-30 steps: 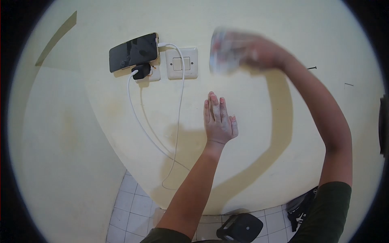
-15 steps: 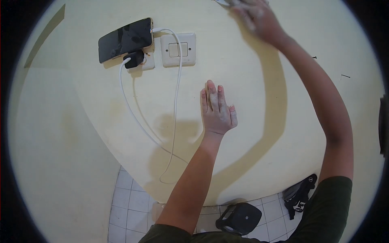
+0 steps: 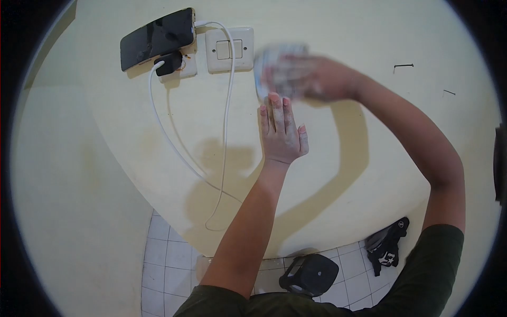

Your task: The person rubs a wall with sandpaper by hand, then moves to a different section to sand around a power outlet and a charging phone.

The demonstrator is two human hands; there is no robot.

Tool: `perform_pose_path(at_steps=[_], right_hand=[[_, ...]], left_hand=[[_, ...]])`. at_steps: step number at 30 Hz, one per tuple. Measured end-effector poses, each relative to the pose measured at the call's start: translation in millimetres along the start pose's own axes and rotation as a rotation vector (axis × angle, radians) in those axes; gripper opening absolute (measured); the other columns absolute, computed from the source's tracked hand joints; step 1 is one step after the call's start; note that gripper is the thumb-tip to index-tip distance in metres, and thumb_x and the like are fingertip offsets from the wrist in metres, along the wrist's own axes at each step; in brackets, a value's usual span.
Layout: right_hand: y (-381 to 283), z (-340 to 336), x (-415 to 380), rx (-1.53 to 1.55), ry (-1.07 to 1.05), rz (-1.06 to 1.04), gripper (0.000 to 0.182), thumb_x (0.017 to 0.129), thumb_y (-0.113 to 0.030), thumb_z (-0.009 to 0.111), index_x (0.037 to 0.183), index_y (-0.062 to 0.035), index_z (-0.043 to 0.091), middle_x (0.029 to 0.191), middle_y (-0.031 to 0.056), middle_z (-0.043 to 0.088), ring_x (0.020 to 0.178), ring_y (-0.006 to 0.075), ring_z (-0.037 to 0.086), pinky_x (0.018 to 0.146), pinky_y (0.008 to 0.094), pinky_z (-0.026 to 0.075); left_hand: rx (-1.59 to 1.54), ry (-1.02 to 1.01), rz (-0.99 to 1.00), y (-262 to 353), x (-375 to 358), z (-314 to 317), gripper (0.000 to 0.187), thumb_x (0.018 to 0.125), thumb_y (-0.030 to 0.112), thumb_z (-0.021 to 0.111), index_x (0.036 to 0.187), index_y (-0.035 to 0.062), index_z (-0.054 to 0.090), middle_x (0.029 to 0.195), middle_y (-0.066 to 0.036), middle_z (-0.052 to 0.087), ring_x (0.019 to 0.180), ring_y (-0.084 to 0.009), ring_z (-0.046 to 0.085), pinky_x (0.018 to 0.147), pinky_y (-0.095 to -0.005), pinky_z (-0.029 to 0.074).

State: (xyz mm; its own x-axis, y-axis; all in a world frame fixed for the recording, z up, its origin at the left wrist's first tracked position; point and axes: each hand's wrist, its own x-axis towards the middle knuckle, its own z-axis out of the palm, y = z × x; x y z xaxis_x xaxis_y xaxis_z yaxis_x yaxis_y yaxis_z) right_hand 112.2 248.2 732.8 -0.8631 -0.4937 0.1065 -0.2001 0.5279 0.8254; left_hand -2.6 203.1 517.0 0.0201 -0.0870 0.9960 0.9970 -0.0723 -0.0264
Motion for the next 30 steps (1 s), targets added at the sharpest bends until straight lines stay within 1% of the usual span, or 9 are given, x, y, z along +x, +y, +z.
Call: perform_pose_path(at_steps=[4, 7, 10, 11, 13, 16, 18, 24, 30], right_hand=[[24.0, -10.6, -14.0, -0.086, -0.002, -0.036, 0.047, 0.098, -0.021, 0.059, 0.145, -0.0171, 0.060, 0.158, -0.0033, 0.051, 0.147, 0.0237, 0.045, 0.125, 0.0488, 0.030], [32.7, -26.5, -18.9, -0.196, 0.312, 0.452, 0.050, 0.094, -0.015, 0.065, 0.143, -0.0215, 0.062, 0.157, 0.0004, 0.051, 0.147, 0.0252, 0.046, 0.127, 0.0533, 0.026], [3.7, -4.9, -27.9, -0.168, 0.190, 0.333, 0.049, 0.095, -0.023, 0.063, 0.144, -0.0208, 0.061, 0.159, 0.0019, 0.049, 0.148, 0.0261, 0.044, 0.125, 0.0497, 0.030], [-10.8, 5.2, -27.6, 0.075, 0.134, 0.191, 0.048, 0.094, -0.019, 0.062, 0.142, -0.0195, 0.062, 0.159, 0.0057, 0.049, 0.148, 0.0283, 0.044, 0.126, 0.0498, 0.030], [-37.4, 12.8, -36.8, 0.107, 0.000, -0.027, 0.039, 0.087, -0.017, 0.070, 0.126, -0.0129, 0.070, 0.149, 0.0065, 0.057, 0.146, 0.0338, 0.045, 0.125, 0.0502, 0.036], [-52.1, 25.0, -53.3, 0.130, -0.083, 0.023, 0.042, 0.094, -0.020, 0.065, 0.134, -0.0086, 0.065, 0.149, 0.0066, 0.058, 0.144, 0.0272, 0.048, 0.125, 0.0468, 0.035], [-45.3, 26.9, -64.8, 0.067, -0.109, -0.025, 0.043, 0.094, -0.023, 0.066, 0.135, -0.0087, 0.065, 0.146, 0.0071, 0.060, 0.143, 0.0263, 0.049, 0.125, 0.0461, 0.036], [-24.7, -2.6, -97.5, 0.069, -0.120, 0.065, 0.051, 0.099, -0.025, 0.061, 0.149, -0.0202, 0.055, 0.160, -0.0004, 0.047, 0.149, 0.0219, 0.042, 0.127, 0.0486, 0.031], [6.5, -31.1, -146.0, -0.295, 0.038, 0.434, 0.051, 0.102, -0.029, 0.052, 0.153, -0.0256, 0.051, 0.165, -0.0021, 0.040, 0.151, 0.0225, 0.038, 0.127, 0.0500, 0.026]], left_hand=[[0.007, -0.061, -0.007, 0.8, -0.9, -3.2, 0.074, 0.101, 0.030, 0.034, 0.155, -0.0193, 0.021, 0.163, -0.041, 0.017, 0.155, -0.0497, 0.019, 0.127, -0.0571, 0.012], [0.016, -0.075, 0.016, 0.2, 1.5, -4.2, 0.074, 0.102, 0.031, 0.033, 0.154, -0.0204, 0.023, 0.163, -0.040, 0.017, 0.156, -0.0493, 0.017, 0.127, -0.0568, 0.012], [0.038, -0.061, 0.046, -0.2, -1.8, -1.7, 0.074, 0.103, 0.033, 0.035, 0.155, -0.0189, 0.023, 0.164, -0.038, 0.018, 0.156, -0.0489, 0.016, 0.128, -0.0552, 0.012], [0.040, -0.055, 0.100, -1.1, -3.9, -0.9, 0.074, 0.104, 0.034, 0.036, 0.155, -0.0180, 0.025, 0.164, -0.037, 0.020, 0.156, -0.0484, 0.019, 0.128, -0.0546, 0.013], [0.043, -0.042, 0.213, -2.6, -5.5, 0.4, 0.073, 0.105, 0.036, 0.038, 0.155, -0.0162, 0.027, 0.164, -0.035, 0.023, 0.155, -0.0472, 0.023, 0.128, -0.0534, 0.015], [-0.125, -0.164, 0.082, 4.8, 1.7, -3.8, 0.067, 0.103, 0.033, 0.045, 0.155, -0.0083, 0.036, 0.166, -0.026, 0.030, 0.156, -0.0379, 0.028, 0.128, -0.0506, 0.020], [-0.064, -0.186, 0.077, 8.2, 9.3, -7.5, 0.067, 0.104, 0.034, 0.045, 0.154, -0.0094, 0.037, 0.164, -0.029, 0.031, 0.153, -0.0398, 0.032, 0.126, -0.0511, 0.022], [0.124, -0.273, 0.040, 13.7, 13.3, -7.3, 0.067, 0.101, 0.031, 0.051, 0.154, -0.0068, 0.040, 0.164, -0.026, 0.035, 0.153, -0.0388, 0.035, 0.124, -0.0496, 0.026], [0.089, -0.250, 0.036, 15.8, 19.8, -11.4, 0.063, 0.098, 0.027, 0.053, 0.153, -0.0029, 0.045, 0.162, -0.024, 0.040, 0.152, -0.0389, 0.036, 0.123, -0.0499, 0.027]])
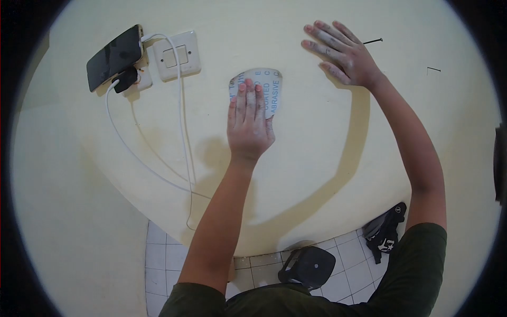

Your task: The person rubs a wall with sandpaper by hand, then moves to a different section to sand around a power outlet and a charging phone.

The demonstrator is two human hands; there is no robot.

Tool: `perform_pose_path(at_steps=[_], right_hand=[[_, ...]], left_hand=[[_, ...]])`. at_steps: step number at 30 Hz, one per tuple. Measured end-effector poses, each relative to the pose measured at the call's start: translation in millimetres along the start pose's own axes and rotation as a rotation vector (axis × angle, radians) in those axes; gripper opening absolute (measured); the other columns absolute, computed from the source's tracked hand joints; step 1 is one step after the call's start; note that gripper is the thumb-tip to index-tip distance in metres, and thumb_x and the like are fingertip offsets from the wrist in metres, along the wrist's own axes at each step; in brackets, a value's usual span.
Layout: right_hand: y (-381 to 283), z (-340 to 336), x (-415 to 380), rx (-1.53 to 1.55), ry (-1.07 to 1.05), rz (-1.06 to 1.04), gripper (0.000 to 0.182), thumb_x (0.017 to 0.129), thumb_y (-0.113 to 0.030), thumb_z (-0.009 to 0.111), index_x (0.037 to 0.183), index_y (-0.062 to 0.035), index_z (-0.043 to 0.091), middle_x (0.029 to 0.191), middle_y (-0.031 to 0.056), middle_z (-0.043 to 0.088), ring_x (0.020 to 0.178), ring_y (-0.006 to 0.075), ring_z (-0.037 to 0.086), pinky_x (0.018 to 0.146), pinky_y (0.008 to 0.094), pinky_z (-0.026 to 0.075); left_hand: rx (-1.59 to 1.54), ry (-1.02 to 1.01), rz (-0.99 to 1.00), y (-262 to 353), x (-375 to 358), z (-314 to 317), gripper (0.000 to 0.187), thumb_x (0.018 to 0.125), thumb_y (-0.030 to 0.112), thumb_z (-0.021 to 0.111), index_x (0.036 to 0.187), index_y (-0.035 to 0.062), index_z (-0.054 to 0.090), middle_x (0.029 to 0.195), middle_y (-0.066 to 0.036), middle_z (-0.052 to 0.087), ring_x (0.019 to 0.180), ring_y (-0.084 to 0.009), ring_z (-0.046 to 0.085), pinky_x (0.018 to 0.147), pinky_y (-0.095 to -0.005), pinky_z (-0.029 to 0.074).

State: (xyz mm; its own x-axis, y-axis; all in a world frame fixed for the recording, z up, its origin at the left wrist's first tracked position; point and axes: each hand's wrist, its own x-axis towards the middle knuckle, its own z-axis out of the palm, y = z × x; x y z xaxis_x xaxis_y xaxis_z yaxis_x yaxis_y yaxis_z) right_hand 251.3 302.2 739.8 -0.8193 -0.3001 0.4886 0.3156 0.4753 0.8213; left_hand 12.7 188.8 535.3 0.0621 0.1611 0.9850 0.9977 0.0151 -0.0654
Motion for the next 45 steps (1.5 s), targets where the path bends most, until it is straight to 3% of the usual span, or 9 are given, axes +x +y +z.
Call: perform_pose_path(at_steps=[7, 14, 20, 24, 27, 32, 36, 40, 45], right_hand=[[-4.0, 13.7, -14.4, 0.232, 0.315, 0.184, 0.049, 0.099, -0.021, 0.054, 0.147, -0.0121, 0.057, 0.156, 0.0081, 0.052, 0.146, 0.0283, 0.046, 0.123, 0.0487, 0.035], [-13.8, 22.0, -49.9, 0.360, 0.363, 0.215, 0.050, 0.096, -0.017, 0.058, 0.145, -0.0046, 0.057, 0.155, 0.0123, 0.053, 0.146, 0.0315, 0.046, 0.122, 0.0478, 0.036], [-34.7, 28.8, -102.0, 0.384, 0.321, 0.281, 0.052, 0.094, -0.015, 0.058, 0.145, -0.0044, 0.058, 0.153, 0.0124, 0.054, 0.146, 0.0308, 0.047, 0.122, 0.0476, 0.037], [-41.3, 36.7, -111.6, 0.390, 0.391, 0.362, 0.052, 0.094, -0.016, 0.056, 0.144, -0.0030, 0.058, 0.151, 0.0135, 0.056, 0.145, 0.0314, 0.048, 0.122, 0.0477, 0.037], [-41.1, 40.3, -111.4, 0.390, 0.462, 0.424, 0.052, 0.095, -0.017, 0.055, 0.144, -0.0006, 0.058, 0.150, 0.0158, 0.056, 0.144, 0.0330, 0.048, 0.122, 0.0490, 0.036], [-40.4, 48.5, -114.3, 0.311, 0.559, 0.546, 0.057, 0.094, -0.017, 0.053, 0.147, 0.0052, 0.051, 0.154, 0.0212, 0.050, 0.147, 0.0379, 0.042, 0.123, 0.0529, 0.032], [-39.9, 52.2, -114.5, 0.288, 0.618, 0.637, 0.061, 0.094, -0.018, 0.054, 0.149, 0.0083, 0.047, 0.158, 0.0231, 0.045, 0.150, 0.0405, 0.037, 0.124, 0.0537, 0.028], [-39.3, 52.6, -115.5, 0.281, 0.578, 0.637, 0.063, 0.095, -0.020, 0.054, 0.150, 0.0084, 0.045, 0.159, 0.0230, 0.042, 0.152, 0.0397, 0.034, 0.125, 0.0536, 0.026], [-40.8, 46.2, -113.7, 0.275, 0.510, 0.668, 0.065, 0.096, -0.024, 0.053, 0.153, 0.0062, 0.042, 0.162, 0.0218, 0.039, 0.154, 0.0373, 0.032, 0.125, 0.0536, 0.025]], left_hand=[[-0.016, -0.032, -0.046, 11.1, 9.4, -7.3, 0.057, 0.097, 0.015, 0.055, 0.154, 0.0094, 0.051, 0.163, -0.024, 0.037, 0.152, -0.0411, 0.034, 0.123, -0.0525, 0.026], [-0.068, 0.164, -0.255, 25.5, 72.9, -5.8, 0.060, 0.097, 0.007, 0.052, 0.156, -0.0009, 0.042, 0.166, -0.026, 0.030, 0.155, -0.0448, 0.025, 0.125, -0.0531, 0.020], [0.079, -0.028, -0.003, 37.2, 81.5, -6.9, 0.060, 0.097, 0.005, 0.050, 0.156, -0.0031, 0.041, 0.165, -0.027, 0.032, 0.155, -0.0443, 0.025, 0.125, -0.0536, 0.021], [0.117, 0.153, -0.139, 41.7, 92.5, 5.7, 0.062, 0.093, 0.006, 0.055, 0.155, 0.0054, 0.047, 0.164, -0.021, 0.038, 0.153, -0.0398, 0.032, 0.123, -0.0536, 0.028], [0.066, -0.236, 0.219, 61.6, 96.3, 0.9, 0.058, 0.097, 0.007, 0.052, 0.154, 0.0016, 0.047, 0.163, -0.022, 0.038, 0.154, -0.0363, 0.031, 0.124, -0.0529, 0.025], [0.192, 0.450, -0.322, 29.1, 116.2, 34.3, 0.061, 0.092, 0.010, 0.056, 0.152, 0.0066, 0.050, 0.160, -0.012, 0.047, 0.149, -0.0250, 0.044, 0.123, -0.0514, 0.028], [0.071, -0.139, 0.321, 84.4, 117.9, 19.0, 0.058, 0.094, 0.008, 0.053, 0.151, 0.0067, 0.051, 0.161, -0.011, 0.046, 0.151, -0.0273, 0.041, 0.124, -0.0521, 0.022], [0.046, 0.345, -0.140, 63.4, 144.3, 34.4, 0.058, 0.094, 0.008, 0.053, 0.151, 0.0073, 0.051, 0.163, -0.011, 0.043, 0.152, -0.0279, 0.038, 0.123, -0.0527, 0.025], [0.128, 0.317, -0.030, 69.9, 153.1, 49.1, 0.052, 0.095, 0.007, 0.051, 0.147, 0.0016, 0.052, 0.161, -0.015, 0.044, 0.151, -0.0331, 0.038, 0.122, -0.0546, 0.023]])
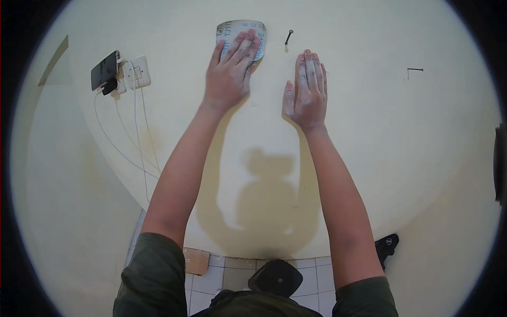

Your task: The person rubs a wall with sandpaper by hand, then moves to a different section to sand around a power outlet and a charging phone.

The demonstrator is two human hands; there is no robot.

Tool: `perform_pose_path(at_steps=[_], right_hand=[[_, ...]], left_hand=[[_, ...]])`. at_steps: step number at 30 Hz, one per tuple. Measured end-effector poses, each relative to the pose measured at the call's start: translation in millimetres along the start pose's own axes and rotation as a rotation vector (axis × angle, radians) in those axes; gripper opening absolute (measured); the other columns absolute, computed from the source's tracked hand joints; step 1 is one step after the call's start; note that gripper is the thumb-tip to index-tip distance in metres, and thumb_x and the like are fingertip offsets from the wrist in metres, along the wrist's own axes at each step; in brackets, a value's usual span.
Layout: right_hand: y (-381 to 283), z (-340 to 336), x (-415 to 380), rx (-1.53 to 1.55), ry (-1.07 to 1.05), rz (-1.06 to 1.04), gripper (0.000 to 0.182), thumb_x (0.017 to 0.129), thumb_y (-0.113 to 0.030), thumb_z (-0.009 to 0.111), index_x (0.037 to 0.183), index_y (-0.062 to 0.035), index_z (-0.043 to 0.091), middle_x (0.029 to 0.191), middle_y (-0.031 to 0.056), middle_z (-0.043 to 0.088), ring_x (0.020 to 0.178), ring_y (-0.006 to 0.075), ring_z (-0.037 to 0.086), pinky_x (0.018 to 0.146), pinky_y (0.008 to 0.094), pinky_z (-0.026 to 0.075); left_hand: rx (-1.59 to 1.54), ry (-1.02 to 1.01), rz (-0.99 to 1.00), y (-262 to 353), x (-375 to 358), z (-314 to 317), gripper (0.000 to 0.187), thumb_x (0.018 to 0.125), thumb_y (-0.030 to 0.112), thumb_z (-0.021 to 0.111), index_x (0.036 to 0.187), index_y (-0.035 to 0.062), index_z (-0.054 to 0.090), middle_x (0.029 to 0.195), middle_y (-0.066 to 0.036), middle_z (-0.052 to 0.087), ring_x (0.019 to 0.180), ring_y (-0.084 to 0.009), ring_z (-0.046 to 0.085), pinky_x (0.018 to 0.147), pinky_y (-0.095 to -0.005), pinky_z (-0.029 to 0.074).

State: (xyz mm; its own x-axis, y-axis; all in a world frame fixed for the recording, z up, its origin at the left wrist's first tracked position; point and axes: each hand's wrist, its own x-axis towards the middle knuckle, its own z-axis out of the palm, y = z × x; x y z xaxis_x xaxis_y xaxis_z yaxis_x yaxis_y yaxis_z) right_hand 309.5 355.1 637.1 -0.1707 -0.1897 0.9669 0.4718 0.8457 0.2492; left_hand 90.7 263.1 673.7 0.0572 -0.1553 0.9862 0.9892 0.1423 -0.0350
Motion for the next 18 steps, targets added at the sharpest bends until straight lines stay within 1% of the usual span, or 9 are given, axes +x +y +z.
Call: perform_pose_path(at_steps=[2, 3, 6, 7, 10, 11, 14, 15, 18], right_hand=[[-0.9, -0.6, 2.1, -0.032, -0.028, 0.008, 0.067, 0.097, -0.026, 0.053, 0.155, 0.0051, 0.040, 0.164, 0.0211, 0.036, 0.155, 0.0364, 0.030, 0.126, 0.0535, 0.024], [-0.6, 0.2, 4.4, -0.052, -0.038, 0.003, 0.068, 0.097, -0.027, 0.053, 0.156, 0.0048, 0.039, 0.165, 0.0211, 0.035, 0.155, 0.0365, 0.029, 0.126, 0.0536, 0.023], [-4.2, -0.9, 0.7, -0.092, -0.074, 0.020, 0.072, 0.098, -0.031, 0.055, 0.157, 0.0045, 0.035, 0.167, 0.0218, 0.030, 0.156, 0.0375, 0.026, 0.126, 0.0537, 0.023], [-3.7, -0.1, 0.3, -0.092, -0.077, 0.022, 0.073, 0.098, -0.032, 0.055, 0.158, 0.0047, 0.034, 0.167, 0.0224, 0.029, 0.156, 0.0380, 0.026, 0.126, 0.0537, 0.022], [-2.7, 2.0, 4.2, -0.077, -0.047, 0.032, 0.075, 0.098, -0.034, 0.057, 0.157, 0.0059, 0.033, 0.167, 0.0245, 0.026, 0.156, 0.0398, 0.024, 0.126, 0.0538, 0.021], [-3.5, 2.8, 4.5, -0.065, -0.031, 0.043, 0.076, 0.098, -0.034, 0.057, 0.157, 0.0064, 0.033, 0.167, 0.0253, 0.026, 0.156, 0.0404, 0.023, 0.126, 0.0538, 0.021], [-7.0, 0.6, 8.1, -0.106, -0.042, 0.070, 0.079, 0.097, -0.033, 0.059, 0.158, 0.0072, 0.029, 0.166, 0.0268, 0.026, 0.156, 0.0420, 0.023, 0.126, 0.0545, 0.021], [-7.9, 0.1, 7.5, -0.086, -0.024, 0.074, 0.078, 0.097, -0.032, 0.059, 0.157, 0.0071, 0.029, 0.166, 0.0267, 0.027, 0.156, 0.0421, 0.024, 0.126, 0.0547, 0.021], [-5.9, 1.8, 5.8, -0.018, 0.043, 0.044, 0.075, 0.096, -0.028, 0.061, 0.155, 0.0067, 0.030, 0.165, 0.0267, 0.029, 0.155, 0.0424, 0.026, 0.125, 0.0552, 0.022]], left_hand=[[0.013, 0.003, 0.075, -19.8, 8.9, -0.9, 0.049, 0.096, 0.007, 0.051, 0.144, -0.0035, 0.053, 0.158, -0.019, 0.046, 0.149, -0.0349, 0.040, 0.121, -0.0565, 0.023], [-0.146, 0.160, -0.300, -21.1, 15.9, -8.3, 0.047, 0.095, 0.007, 0.052, 0.140, -0.0064, 0.055, 0.154, -0.022, 0.049, 0.146, -0.0355, 0.043, 0.120, -0.0570, 0.026], [0.166, 0.079, -0.050, -8.9, 9.0, -10.4, 0.043, 0.096, 0.008, 0.054, 0.137, -0.0046, 0.057, 0.153, -0.020, 0.051, 0.147, -0.0336, 0.043, 0.121, -0.0523, 0.027], [0.090, -0.106, 0.103, 2.4, 2.6, -17.6, 0.046, 0.096, 0.011, 0.055, 0.140, -0.0034, 0.056, 0.156, -0.018, 0.049, 0.150, -0.0307, 0.039, 0.124, -0.0516, 0.024], [-0.097, -0.359, 0.253, 10.5, 1.3, -35.3, 0.053, 0.099, 0.012, 0.051, 0.150, -0.0015, 0.048, 0.163, -0.015, 0.042, 0.153, -0.0278, 0.035, 0.124, -0.0572, 0.022], [-0.120, -0.238, 0.040, -0.2, 3.4, -30.3, 0.056, 0.099, 0.014, 0.052, 0.153, 0.0019, 0.046, 0.164, -0.013, 0.039, 0.153, -0.0290, 0.035, 0.124, -0.0577, 0.023], [0.277, 0.007, -0.306, -20.1, 1.6, -16.1, 0.058, 0.099, 0.014, 0.052, 0.155, 0.0014, 0.043, 0.166, -0.015, 0.035, 0.153, -0.0329, 0.034, 0.124, -0.0542, 0.025], [0.215, -0.181, -0.127, -16.7, 4.2, -34.8, 0.057, 0.101, 0.015, 0.050, 0.155, -0.0021, 0.041, 0.167, -0.019, 0.030, 0.154, -0.0377, 0.030, 0.124, -0.0534, 0.024], [0.015, -0.343, 0.113, -26.8, 1.2, -54.8, 0.058, 0.100, 0.014, 0.051, 0.154, -0.0055, 0.040, 0.164, -0.023, 0.034, 0.154, -0.0362, 0.030, 0.125, -0.0477, 0.028]])
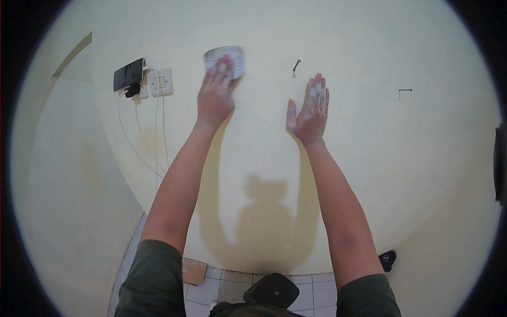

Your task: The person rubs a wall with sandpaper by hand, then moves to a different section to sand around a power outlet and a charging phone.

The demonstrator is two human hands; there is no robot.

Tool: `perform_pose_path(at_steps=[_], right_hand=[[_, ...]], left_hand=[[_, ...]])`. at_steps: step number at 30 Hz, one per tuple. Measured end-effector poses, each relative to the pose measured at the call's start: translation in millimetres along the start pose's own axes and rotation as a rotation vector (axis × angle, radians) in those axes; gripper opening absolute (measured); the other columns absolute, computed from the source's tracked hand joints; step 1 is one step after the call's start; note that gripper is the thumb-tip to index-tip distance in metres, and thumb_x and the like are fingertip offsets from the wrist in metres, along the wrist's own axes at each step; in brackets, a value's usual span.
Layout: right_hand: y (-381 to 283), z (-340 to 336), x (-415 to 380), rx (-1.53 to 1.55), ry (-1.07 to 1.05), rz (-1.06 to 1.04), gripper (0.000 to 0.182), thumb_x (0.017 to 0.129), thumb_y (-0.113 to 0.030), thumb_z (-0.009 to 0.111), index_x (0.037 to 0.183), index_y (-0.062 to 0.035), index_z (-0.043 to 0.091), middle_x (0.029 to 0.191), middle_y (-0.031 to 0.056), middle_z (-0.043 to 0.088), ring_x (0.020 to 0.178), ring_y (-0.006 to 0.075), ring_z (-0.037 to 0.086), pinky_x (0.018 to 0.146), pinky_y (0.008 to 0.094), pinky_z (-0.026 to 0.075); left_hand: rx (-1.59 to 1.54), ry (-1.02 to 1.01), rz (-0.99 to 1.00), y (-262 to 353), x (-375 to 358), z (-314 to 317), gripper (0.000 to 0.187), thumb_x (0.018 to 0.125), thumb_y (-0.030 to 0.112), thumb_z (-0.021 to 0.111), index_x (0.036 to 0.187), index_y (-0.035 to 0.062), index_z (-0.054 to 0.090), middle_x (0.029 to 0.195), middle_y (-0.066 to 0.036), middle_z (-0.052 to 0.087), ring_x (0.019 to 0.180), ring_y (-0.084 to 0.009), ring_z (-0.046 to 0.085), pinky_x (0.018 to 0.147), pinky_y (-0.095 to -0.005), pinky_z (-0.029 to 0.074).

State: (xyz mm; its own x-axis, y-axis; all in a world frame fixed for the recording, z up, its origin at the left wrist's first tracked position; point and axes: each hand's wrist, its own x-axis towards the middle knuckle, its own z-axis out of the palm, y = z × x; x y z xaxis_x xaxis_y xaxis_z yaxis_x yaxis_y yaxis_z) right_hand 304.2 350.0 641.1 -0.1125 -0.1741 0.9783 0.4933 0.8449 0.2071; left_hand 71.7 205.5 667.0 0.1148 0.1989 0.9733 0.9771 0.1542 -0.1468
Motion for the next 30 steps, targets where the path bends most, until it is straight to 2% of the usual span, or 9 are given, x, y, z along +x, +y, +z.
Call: perform_pose_path(at_steps=[3, 7, 13, 16, 17, 20, 24, 29, 30], right_hand=[[-0.2, 0.4, -5.1, 0.061, 0.092, -0.065, 0.071, 0.094, -0.023, 0.062, 0.152, 0.0054, 0.034, 0.164, 0.0261, 0.031, 0.154, 0.0413, 0.029, 0.125, 0.0549, 0.025], [-0.7, -2.3, -8.8, 0.160, -0.095, -0.365, 0.062, 0.089, -0.011, 0.062, 0.146, 0.0034, 0.043, 0.158, 0.0259, 0.041, 0.149, 0.0409, 0.038, 0.123, 0.0538, 0.030], [-37.9, 14.1, 38.5, 0.315, -0.244, -0.516, 0.057, 0.085, -0.005, 0.061, 0.141, 0.0023, 0.050, 0.156, 0.0233, 0.046, 0.148, 0.0378, 0.041, 0.125, 0.0507, 0.030], [-43.6, 31.6, 68.4, 0.276, -0.186, -0.357, 0.059, 0.088, -0.010, 0.061, 0.144, 0.0022, 0.048, 0.159, 0.0220, 0.042, 0.151, 0.0361, 0.037, 0.126, 0.0491, 0.027], [-44.0, 37.9, 75.4, 0.254, -0.153, -0.296, 0.060, 0.089, -0.012, 0.061, 0.147, 0.0021, 0.047, 0.160, 0.0216, 0.042, 0.151, 0.0359, 0.036, 0.127, 0.0488, 0.027], [-55.1, 37.6, 72.3, 0.123, -0.091, -0.191, 0.063, 0.095, -0.018, 0.057, 0.153, 0.0018, 0.042, 0.162, 0.0202, 0.038, 0.153, 0.0346, 0.032, 0.127, 0.0488, 0.024], [-48.4, 41.5, 69.5, 0.089, -0.093, -0.140, 0.064, 0.098, -0.025, 0.052, 0.155, 0.0007, 0.039, 0.165, 0.0189, 0.034, 0.155, 0.0324, 0.029, 0.128, 0.0495, 0.022], [-50.5, 42.0, 69.0, 0.013, -0.116, -0.172, 0.063, 0.099, -0.027, 0.052, 0.155, 0.0006, 0.039, 0.165, 0.0181, 0.034, 0.155, 0.0317, 0.029, 0.128, 0.0489, 0.022], [-50.2, 41.7, 69.4, 0.029, -0.114, -0.169, 0.063, 0.100, -0.027, 0.052, 0.155, 0.0009, 0.039, 0.165, 0.0183, 0.034, 0.155, 0.0322, 0.029, 0.128, 0.0488, 0.022]], left_hand=[[0.112, 0.310, -0.385, -19.5, -1.9, 14.4, 0.059, 0.098, 0.011, 0.053, 0.155, 0.0005, 0.041, 0.164, -0.017, 0.038, 0.152, -0.0308, 0.037, 0.124, -0.0457, 0.032], [0.022, -0.235, 0.429, -13.8, -10.3, -12.8, 0.063, 0.096, 0.010, 0.055, 0.158, 0.0042, 0.040, 0.163, -0.014, 0.041, 0.149, -0.0297, 0.042, 0.122, -0.0457, 0.034], [0.052, 0.233, -0.154, -15.2, 17.4, 4.9, 0.068, 0.093, 0.006, 0.057, 0.159, 0.0097, 0.040, 0.164, -0.013, 0.039, 0.151, -0.0274, 0.039, 0.123, -0.0465, 0.032], [0.043, -0.062, 0.212, -32.9, 31.8, -12.0, 0.064, 0.097, 0.008, 0.053, 0.159, 0.0069, 0.039, 0.165, -0.015, 0.037, 0.153, -0.0311, 0.035, 0.124, -0.0474, 0.028], [0.050, -0.031, 0.150, -49.3, 39.0, -12.1, 0.057, 0.099, 0.012, 0.053, 0.155, 0.0023, 0.044, 0.163, -0.015, 0.040, 0.152, -0.0307, 0.036, 0.124, -0.0496, 0.027], [0.156, 0.398, -0.275, -70.4, 58.2, 13.8, 0.056, 0.098, 0.011, 0.053, 0.153, 0.0044, 0.046, 0.163, -0.013, 0.042, 0.151, -0.0258, 0.039, 0.124, -0.0476, 0.030], [0.011, -0.104, 0.403, -26.9, 57.6, -18.0, 0.053, 0.103, 0.013, 0.048, 0.154, -0.0035, 0.042, 0.161, -0.023, 0.041, 0.150, -0.0364, 0.038, 0.124, -0.0478, 0.027], [0.157, 0.462, -0.354, -76.8, 79.7, 24.2, 0.055, 0.101, 0.013, 0.050, 0.155, 0.0100, 0.045, 0.162, -0.011, 0.043, 0.151, -0.0275, 0.039, 0.124, -0.0481, 0.028], [0.117, 0.344, -0.153, -66.2, 81.2, 20.7, 0.054, 0.102, 0.013, 0.048, 0.155, 0.0087, 0.045, 0.162, -0.012, 0.043, 0.151, -0.0283, 0.039, 0.124, -0.0487, 0.028]])
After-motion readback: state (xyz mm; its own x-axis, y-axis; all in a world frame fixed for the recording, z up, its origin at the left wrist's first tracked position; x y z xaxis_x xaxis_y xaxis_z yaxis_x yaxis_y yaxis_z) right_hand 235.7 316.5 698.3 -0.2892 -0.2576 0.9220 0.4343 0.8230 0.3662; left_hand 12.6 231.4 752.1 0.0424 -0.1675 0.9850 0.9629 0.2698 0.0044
